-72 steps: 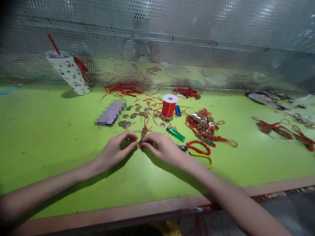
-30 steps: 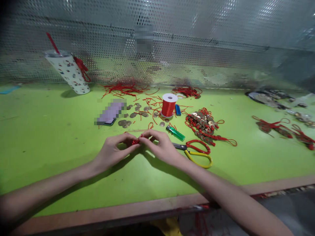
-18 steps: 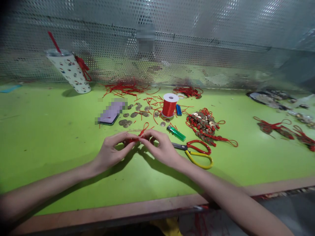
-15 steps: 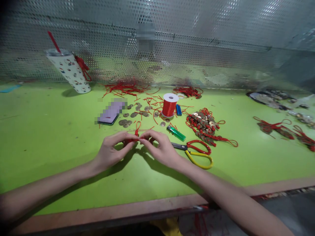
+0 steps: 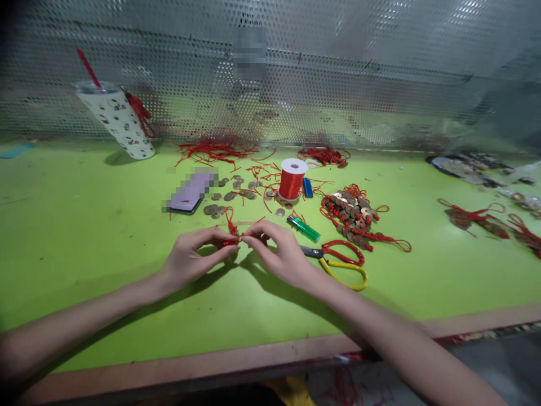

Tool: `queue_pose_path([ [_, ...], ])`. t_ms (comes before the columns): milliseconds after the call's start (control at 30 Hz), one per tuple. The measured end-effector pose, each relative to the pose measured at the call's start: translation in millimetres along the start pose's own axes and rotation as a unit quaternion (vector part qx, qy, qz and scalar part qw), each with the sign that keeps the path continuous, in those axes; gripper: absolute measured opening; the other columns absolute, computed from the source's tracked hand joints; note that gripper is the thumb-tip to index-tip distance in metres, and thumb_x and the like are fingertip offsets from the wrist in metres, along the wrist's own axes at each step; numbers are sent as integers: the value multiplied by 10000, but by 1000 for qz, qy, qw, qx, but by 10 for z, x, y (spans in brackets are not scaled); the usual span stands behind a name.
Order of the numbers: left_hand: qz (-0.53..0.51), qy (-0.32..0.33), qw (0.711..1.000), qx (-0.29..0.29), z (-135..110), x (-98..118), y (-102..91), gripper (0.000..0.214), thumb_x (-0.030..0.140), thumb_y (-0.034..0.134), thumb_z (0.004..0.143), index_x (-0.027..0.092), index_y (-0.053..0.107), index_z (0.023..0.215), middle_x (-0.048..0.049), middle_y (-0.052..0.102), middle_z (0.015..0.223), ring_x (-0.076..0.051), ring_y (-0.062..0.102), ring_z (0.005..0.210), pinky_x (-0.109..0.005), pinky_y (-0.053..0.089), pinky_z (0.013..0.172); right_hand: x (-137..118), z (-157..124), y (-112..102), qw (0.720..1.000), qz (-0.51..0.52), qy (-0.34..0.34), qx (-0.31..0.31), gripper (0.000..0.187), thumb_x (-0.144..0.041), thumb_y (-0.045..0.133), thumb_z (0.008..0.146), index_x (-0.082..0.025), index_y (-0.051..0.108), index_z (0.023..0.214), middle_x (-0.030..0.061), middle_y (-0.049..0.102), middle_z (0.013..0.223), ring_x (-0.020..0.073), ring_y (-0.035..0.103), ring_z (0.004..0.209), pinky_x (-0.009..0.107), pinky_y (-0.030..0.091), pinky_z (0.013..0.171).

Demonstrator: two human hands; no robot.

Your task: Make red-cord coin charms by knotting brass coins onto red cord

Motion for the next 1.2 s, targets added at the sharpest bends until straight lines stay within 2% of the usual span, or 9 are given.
queue_pose_path([
  [300, 23, -3, 1000, -5, -17, -16, 25, 105, 165, 672, 885, 167, 755, 950, -49, 778, 842, -155, 707, 696, -268, 570, 629, 24, 4, -41, 1000, 17, 9, 21, 87, -218, 640, 979, -189, 674, 905, 10, 699, 828, 139, 624, 731, 258, 478, 686],
  [400, 28, -3, 1000, -8, -22, -6, 32, 110, 147, 652, 883, 159, 749, 933, -47, 766, 813, -147, 690, 670, -259, 552, 606, 24, -6, -12, 1000, 15, 11, 4, 100, -237, 607, 999, -192, 654, 923, 16, 687, 843, 142, 619, 746, 262, 481, 696],
  [533, 42, 24, 999, -2, -35, 10, 22, 98, 112, 644, 871, 143, 727, 914, -46, 753, 795, -141, 681, 661, -247, 541, 607, 43, -31, 100, 996, -68, 4, -56, 173, -348, 645, 970, -185, 585, 971, 44, 649, 871, 174, 593, 761, 298, 482, 700],
  [633, 63, 73, 995, -14, -59, 60, 49, 98, 103, 650, 868, 134, 713, 937, -43, 740, 789, -135, 674, 655, -238, 534, 610, 40, -59, 214, 983, -160, -23, -88, 264, -427, 651, 958, -178, 563, 966, 68, 639, 873, 204, 575, 768, 328, 468, 695],
  [733, 92, 116, 988, -30, -78, 118, 90, 118, 93, 647, 868, 128, 700, 967, -53, 743, 822, -144, 686, 696, -243, 541, 646, 9, -66, 267, 976, -200, -59, -69, 255, -419, 563, 1016, -182, 559, 922, 82, 648, 864, 218, 583, 791, 344, 466, 727],
  [833, 101, 131, 986, -31, -71, 146, 102, 147, 63, 614, 877, 131, 693, 980, -56, 746, 840, -143, 686, 715, -240, 547, 664, -44, -63, 275, 972, -204, -105, -44, 241, -334, 485, 1058, -189, 570, 886, 77, 654, 840, 205, 582, 776, 334, 457, 737],
  [967, 61, 113, 991, -28, -37, 134, 84, 145, 90, 626, 902, 148, 718, 999, -45, 750, 828, -137, 686, 698, -240, 560, 666, -70, -40, 214, 984, -142, -108, -15, 265, -296, 488, 1062, -192, 591, 841, 33, 634, 760, 163, 555, 695, 293, 441, 698],
  [1100, 28, 60, 998, -24, -5, 84, 48, 139, 123, 655, 902, 174, 749, 990, -46, 787, 888, -154, 726, 757, -264, 593, 733, -35, -1, 165, 996, -71, -49, -21, 283, -310, 517, 1049, -185, 617, 816, 20, 647, 749, 147, 566, 682, 271, 448, 680],
  [1200, 16, 16, 999, -35, 2, 39, 47, 147, 149, 662, 906, 187, 761, 1008, -49, 798, 937, -170, 741, 815, -293, 607, 805, 16, 24, 146, 998, -63, 0, -31, 289, -310, 536, 1036, -178, 634, 798, 21, 662, 745, 146, 561, 668, 271, 437, 667],
])
Point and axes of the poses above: each hand's wrist, its own z-axis towards the middle knuckle, its own y-axis out of the palm, x = y × z, the point moved 7 cm from there along z, towards the middle knuckle
